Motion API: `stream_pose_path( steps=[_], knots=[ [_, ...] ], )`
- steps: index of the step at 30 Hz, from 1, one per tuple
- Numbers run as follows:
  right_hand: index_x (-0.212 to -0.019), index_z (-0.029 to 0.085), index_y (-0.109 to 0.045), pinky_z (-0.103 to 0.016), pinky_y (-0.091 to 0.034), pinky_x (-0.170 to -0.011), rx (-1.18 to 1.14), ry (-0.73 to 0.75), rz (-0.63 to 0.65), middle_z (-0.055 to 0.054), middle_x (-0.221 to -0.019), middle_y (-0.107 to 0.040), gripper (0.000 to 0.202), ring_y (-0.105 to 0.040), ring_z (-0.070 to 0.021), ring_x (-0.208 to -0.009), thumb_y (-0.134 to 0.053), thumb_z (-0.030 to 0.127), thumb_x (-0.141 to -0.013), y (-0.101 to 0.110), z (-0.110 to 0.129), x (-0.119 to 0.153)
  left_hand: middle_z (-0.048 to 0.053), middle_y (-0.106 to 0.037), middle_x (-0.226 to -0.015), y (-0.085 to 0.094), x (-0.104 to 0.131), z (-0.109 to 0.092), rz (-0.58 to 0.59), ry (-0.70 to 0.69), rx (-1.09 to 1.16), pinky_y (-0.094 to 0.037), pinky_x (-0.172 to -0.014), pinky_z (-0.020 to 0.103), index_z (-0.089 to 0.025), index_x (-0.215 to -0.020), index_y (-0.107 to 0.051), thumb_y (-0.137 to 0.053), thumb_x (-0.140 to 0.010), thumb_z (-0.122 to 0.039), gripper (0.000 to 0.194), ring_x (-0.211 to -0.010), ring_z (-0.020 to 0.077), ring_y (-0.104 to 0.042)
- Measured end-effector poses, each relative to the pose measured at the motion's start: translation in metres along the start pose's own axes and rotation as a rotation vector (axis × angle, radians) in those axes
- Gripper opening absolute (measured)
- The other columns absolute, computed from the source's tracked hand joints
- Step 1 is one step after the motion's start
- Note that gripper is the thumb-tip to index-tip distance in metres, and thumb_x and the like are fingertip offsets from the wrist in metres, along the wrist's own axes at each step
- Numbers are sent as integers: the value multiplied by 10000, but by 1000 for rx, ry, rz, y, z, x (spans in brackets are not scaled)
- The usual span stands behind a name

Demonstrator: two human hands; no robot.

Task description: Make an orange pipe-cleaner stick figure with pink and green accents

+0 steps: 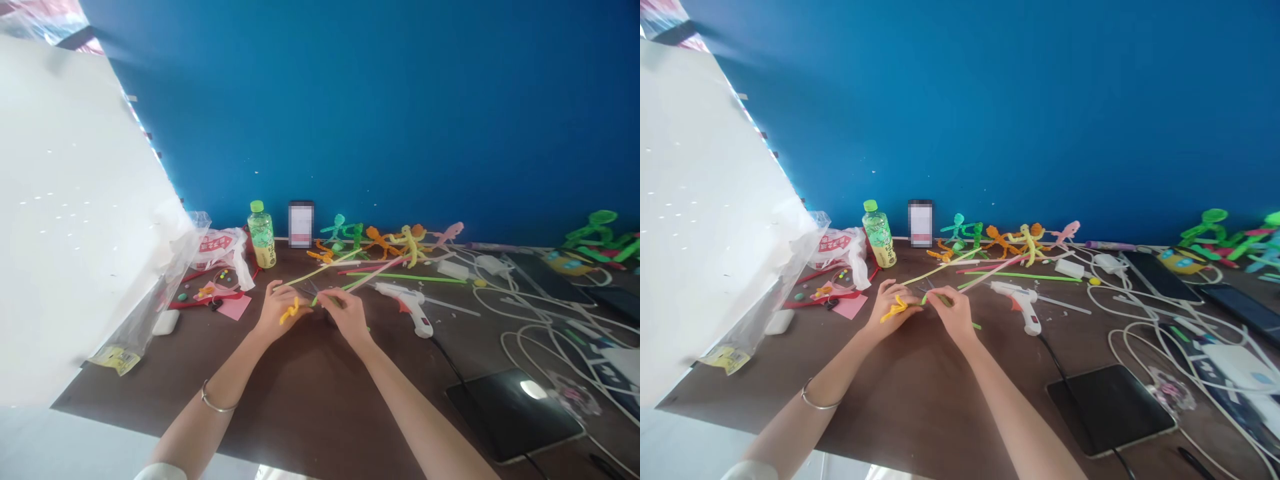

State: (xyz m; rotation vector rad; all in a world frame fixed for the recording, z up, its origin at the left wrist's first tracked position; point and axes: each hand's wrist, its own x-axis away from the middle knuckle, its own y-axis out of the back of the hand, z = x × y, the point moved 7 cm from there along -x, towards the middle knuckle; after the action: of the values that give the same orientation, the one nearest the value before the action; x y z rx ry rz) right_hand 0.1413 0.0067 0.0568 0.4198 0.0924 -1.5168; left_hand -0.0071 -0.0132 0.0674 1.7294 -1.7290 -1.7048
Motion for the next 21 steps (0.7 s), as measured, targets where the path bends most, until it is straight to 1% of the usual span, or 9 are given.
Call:
stream_pose_path(
  steps=[3, 5, 8, 10, 12, 14, 17, 19, 21],
  knots=[
    [-684, 169, -646, -260, -404, -601, -96, -116, 44, -17, -661, -617, 210, -531, -142, -618, -636, 379, -688, -2, -6, 0, -49, -664, -705, -2, -1, -1, 25, 51, 31, -246, -939, 349, -273, -718, -648, -538, -791, -288, 133, -745, 116, -581],
    [-667, 167, -641, -248, -368, -550, -162, -181, 78, -3, -622, -594, 234, -488, -121, -566, -652, 400, -665, -5, -10, 0, -52, -666, -695, -2, -1, -1, 34, 75, 63, -252, -936, 350, -266, -714, -645, -528, -797, -293, 146, -711, 108, -584],
    [-634, 164, -624, -229, -244, -453, -269, -292, 145, 41, -489, -469, 258, -347, -74, -455, -659, 419, -656, -10, -20, 1, -52, -667, -657, -2, -1, -4, 63, 104, 92, -263, -943, 363, -258, -718, -650, -523, -794, -300, 154, -649, 105, -583],
    [-611, 164, -608, -230, -187, -444, -344, -341, 196, 63, -439, -378, 269, -283, -64, -436, -657, 424, -659, -15, -24, 2, -51, -667, -634, -3, -2, -6, 91, 126, 109, -267, -953, 378, -258, -712, -657, -529, -784, -308, 155, -638, 113, -585],
    [-591, 163, -594, -233, -186, -454, -412, -359, 245, 65, -439, -356, 276, -283, -65, -445, -658, 422, -660, -19, -26, 2, -49, -667, -624, -5, -2, -8, 125, 140, 157, -277, -961, 389, -268, -717, -669, -546, -769, -322, 144, -655, 126, -589],
    [-582, 163, -579, -234, -202, -466, -473, -382, 277, 58, -461, -378, 277, -297, -65, -456, -661, 416, -660, -22, -27, 2, -45, -664, -615, -8, -2, -10, 158, 147, 245, -316, -947, 380, -266, -714, -676, -554, -762, -323, 143, -651, 130, -586],
    [-559, 162, -545, -231, -214, -472, -543, -432, 324, 50, -492, -404, 293, -302, -63, -466, -666, 410, -657, -26, -28, 4, -20, -666, -645, -11, -1, -8, 170, 191, 412, -401, -876, 340, -231, -676, -668, -551, -760, -307, 163, -657, 133, -586],
    [-545, 163, -522, -228, -208, -467, -553, -448, 346, 52, -494, -394, 307, -290, -60, -464, -669, 409, -655, -28, -27, 5, 2, -665, -688, -13, 1, -4, 170, 262, 531, -451, -791, 306, -210, -688, -661, -564, -748, -310, 151, -690, 143, -594],
    [-542, 164, -511, -225, -192, -456, -523, -437, 335, 63, -474, -356, 317, -261, -57, -454, -659, 417, -663, -28, -24, 6, 17, -656, -708, -14, 4, 1, 166, 347, 646, -476, -701, 271, -196, -723, -654, -579, -738, -317, 143, -696, 145, -597]
  ],
)
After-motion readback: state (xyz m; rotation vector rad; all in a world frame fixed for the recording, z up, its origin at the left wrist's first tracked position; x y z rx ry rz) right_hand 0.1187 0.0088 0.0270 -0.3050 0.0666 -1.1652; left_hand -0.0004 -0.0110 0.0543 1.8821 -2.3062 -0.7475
